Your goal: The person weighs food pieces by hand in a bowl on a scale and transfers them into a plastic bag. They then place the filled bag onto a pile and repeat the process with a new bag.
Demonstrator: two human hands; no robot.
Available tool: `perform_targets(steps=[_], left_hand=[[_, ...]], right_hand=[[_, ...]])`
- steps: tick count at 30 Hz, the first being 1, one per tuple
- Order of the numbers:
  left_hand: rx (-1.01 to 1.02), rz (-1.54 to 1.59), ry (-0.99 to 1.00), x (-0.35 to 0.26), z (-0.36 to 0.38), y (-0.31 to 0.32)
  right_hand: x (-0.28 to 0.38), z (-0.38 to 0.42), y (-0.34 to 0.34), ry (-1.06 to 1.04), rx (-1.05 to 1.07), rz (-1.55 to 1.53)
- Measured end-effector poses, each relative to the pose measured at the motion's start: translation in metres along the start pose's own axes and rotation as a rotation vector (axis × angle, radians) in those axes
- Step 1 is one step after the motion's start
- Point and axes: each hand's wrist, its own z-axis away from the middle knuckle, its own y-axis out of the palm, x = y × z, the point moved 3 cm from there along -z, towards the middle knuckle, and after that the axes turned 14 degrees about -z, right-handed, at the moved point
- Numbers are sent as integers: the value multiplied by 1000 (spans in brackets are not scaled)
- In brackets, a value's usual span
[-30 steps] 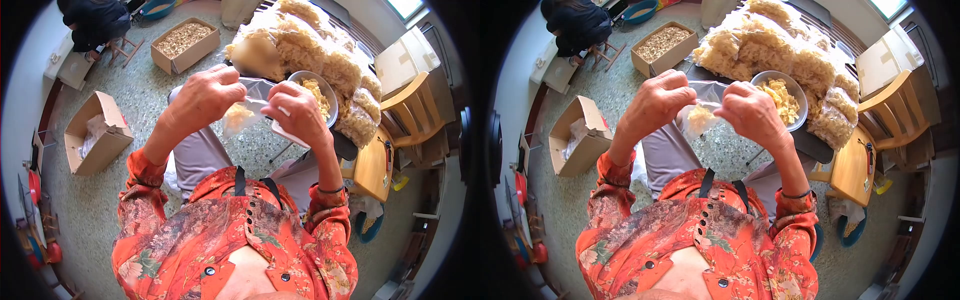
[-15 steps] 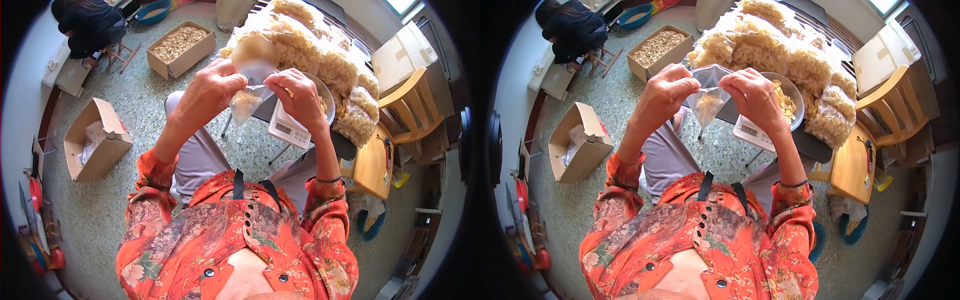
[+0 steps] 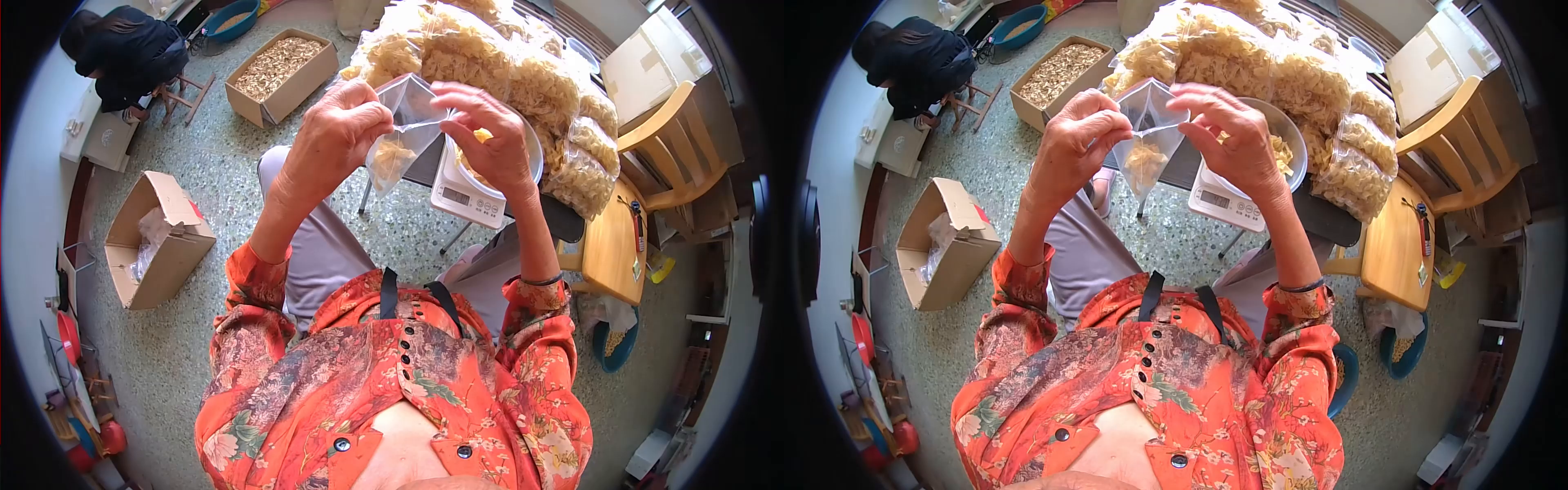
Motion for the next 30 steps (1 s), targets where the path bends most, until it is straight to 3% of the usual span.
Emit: perform_targets(steps=[3, 7, 9, 11, 19, 27, 30], left_hand=[[-24, -5, 31, 3, 0, 5], [-64, -2, 27, 3, -2, 4], [-60, 24, 17, 2, -5, 3], [-105, 66, -23, -1, -7, 3], [-78, 92, -18, -6, -3, 21], [-117, 180, -23, -6, -4, 17], [-109, 178, -27, -8, -6, 17]], right_hand=[[10, 6, -21, -11, -168, 237], [-7, 26, -70, 257, -372, 407], [-13, 36, -88, 346, -375, 427], [-21, 44, -96, 487, -239, 584], [-49, 49, -87, 658, -55, 533], [-60, 49, -88, 577, -108, 447], [-50, 48, -93, 539, -249, 362]])
